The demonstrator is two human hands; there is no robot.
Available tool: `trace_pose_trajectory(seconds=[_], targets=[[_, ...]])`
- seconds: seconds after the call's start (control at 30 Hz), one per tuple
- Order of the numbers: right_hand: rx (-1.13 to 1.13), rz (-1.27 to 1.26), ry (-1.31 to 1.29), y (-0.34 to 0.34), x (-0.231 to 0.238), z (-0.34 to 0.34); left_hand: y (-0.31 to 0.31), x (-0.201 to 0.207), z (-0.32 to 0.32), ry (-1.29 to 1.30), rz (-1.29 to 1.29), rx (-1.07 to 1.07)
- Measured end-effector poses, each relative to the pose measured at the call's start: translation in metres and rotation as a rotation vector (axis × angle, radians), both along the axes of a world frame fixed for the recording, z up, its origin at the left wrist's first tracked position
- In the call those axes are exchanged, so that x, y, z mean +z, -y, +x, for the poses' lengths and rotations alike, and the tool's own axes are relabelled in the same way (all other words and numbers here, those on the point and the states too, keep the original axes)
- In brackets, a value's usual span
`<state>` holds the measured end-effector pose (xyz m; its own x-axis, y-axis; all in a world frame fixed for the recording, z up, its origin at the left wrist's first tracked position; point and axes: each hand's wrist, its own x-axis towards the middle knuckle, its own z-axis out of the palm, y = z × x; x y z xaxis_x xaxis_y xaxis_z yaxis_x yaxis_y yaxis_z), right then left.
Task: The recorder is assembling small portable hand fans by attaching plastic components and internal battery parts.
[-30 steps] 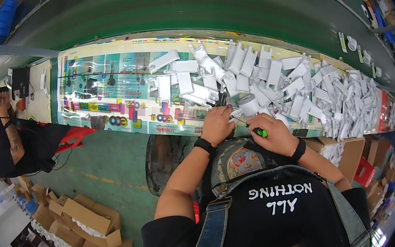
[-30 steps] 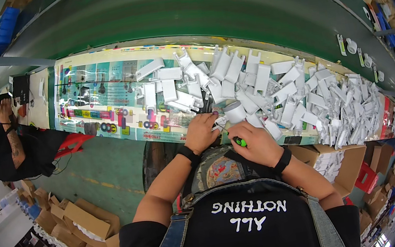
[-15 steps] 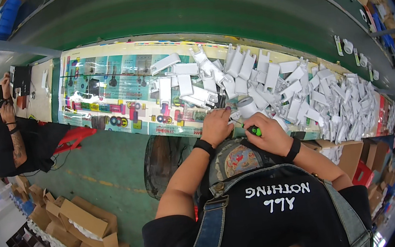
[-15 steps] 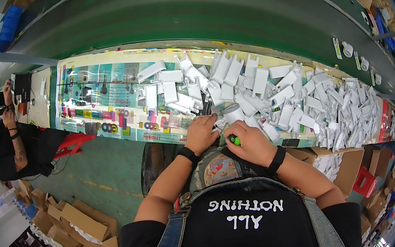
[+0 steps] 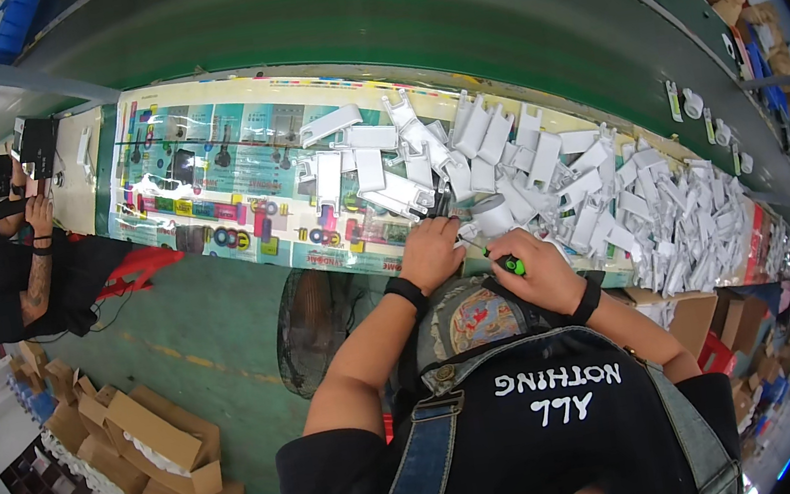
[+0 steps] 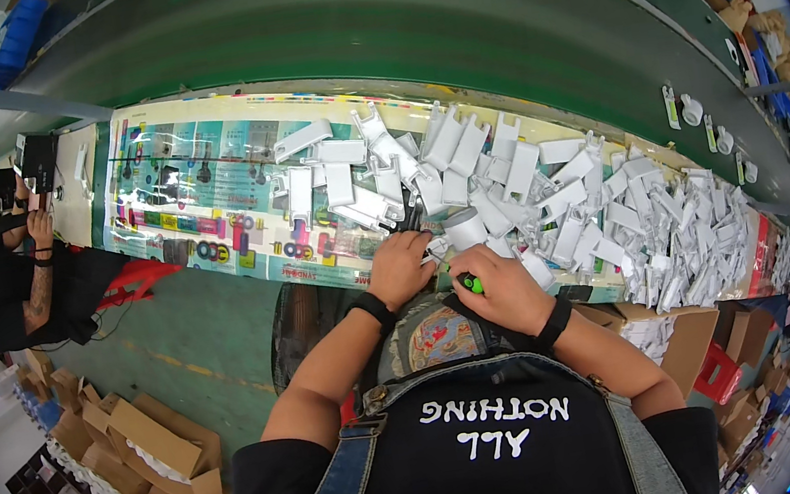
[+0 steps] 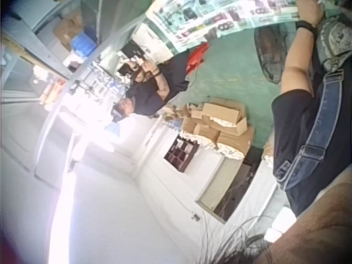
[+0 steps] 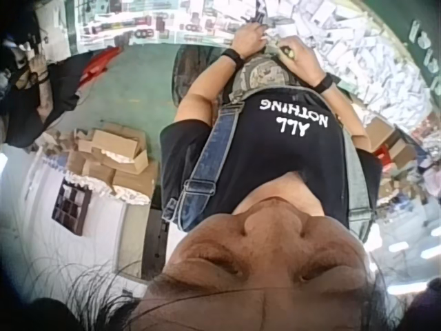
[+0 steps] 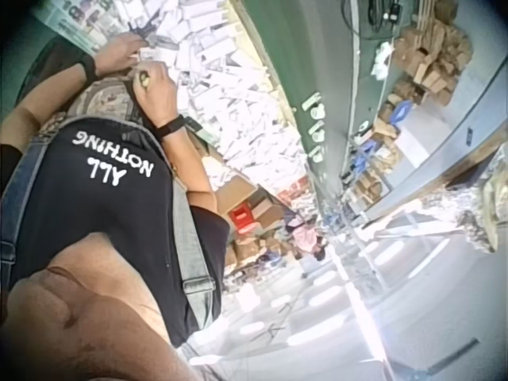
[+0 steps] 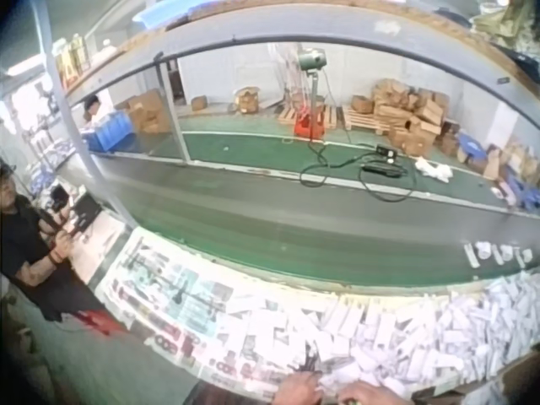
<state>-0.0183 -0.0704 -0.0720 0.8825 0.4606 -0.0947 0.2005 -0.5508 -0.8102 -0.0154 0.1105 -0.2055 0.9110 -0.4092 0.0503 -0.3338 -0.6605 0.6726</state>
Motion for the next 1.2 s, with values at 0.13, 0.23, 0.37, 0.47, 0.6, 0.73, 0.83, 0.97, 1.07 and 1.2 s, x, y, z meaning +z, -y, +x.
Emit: trace_pose_trajectory(seconds=[0.13,0.23,0.37,0.47,0.6,0.73,0.83,0.97,1.07,1.2], targets=[[-0.007,-0.017,-0.004,0.0001,-0.0005,0.0009,0.0006,-0.0016,0.0003,-0.005,0.002,-0.003],[-0.011,-0.028,-0.006,-0.0001,-0.0007,0.0014,0.0015,-0.0024,0.0002,-0.006,0.007,-0.004],[-0.022,-0.008,0.019,0.0006,-0.0005,0.0015,0.0017,-0.0019,0.0004,0.005,0.012,-0.007],[-0.019,-0.017,0.014,0.0003,-0.0013,0.0018,0.0018,0.0002,0.0005,0.005,0.013,-0.008],[-0.021,-0.013,0.003,0.0008,-0.0017,0.0016,0.0016,0.0026,0.001,-0.005,0.015,-0.008],[-0.026,-0.014,0.012,-0.0006,0.0004,0.0007,0.0011,0.0019,0.0001,-0.001,0.014,-0.007],[-0.016,-0.026,0.014,-0.0019,0.0014,-0.0003,0.0015,0.0015,0.0,0.001,0.017,-0.004],[-0.019,-0.056,0.022,-0.0033,0.0024,-0.0004,0.0017,0.0009,-0.0003,0.007,0.013,-0.001],[-0.013,-0.067,0.038,-0.0043,-0.0002,-0.0027,0.0019,0.0007,-0.0008,0.005,0.011,0.004],[-0.045,-0.074,0.022,-0.0067,0.003,-0.003,0.002,0.0008,-0.0013,0.014,0.012,0.008]])
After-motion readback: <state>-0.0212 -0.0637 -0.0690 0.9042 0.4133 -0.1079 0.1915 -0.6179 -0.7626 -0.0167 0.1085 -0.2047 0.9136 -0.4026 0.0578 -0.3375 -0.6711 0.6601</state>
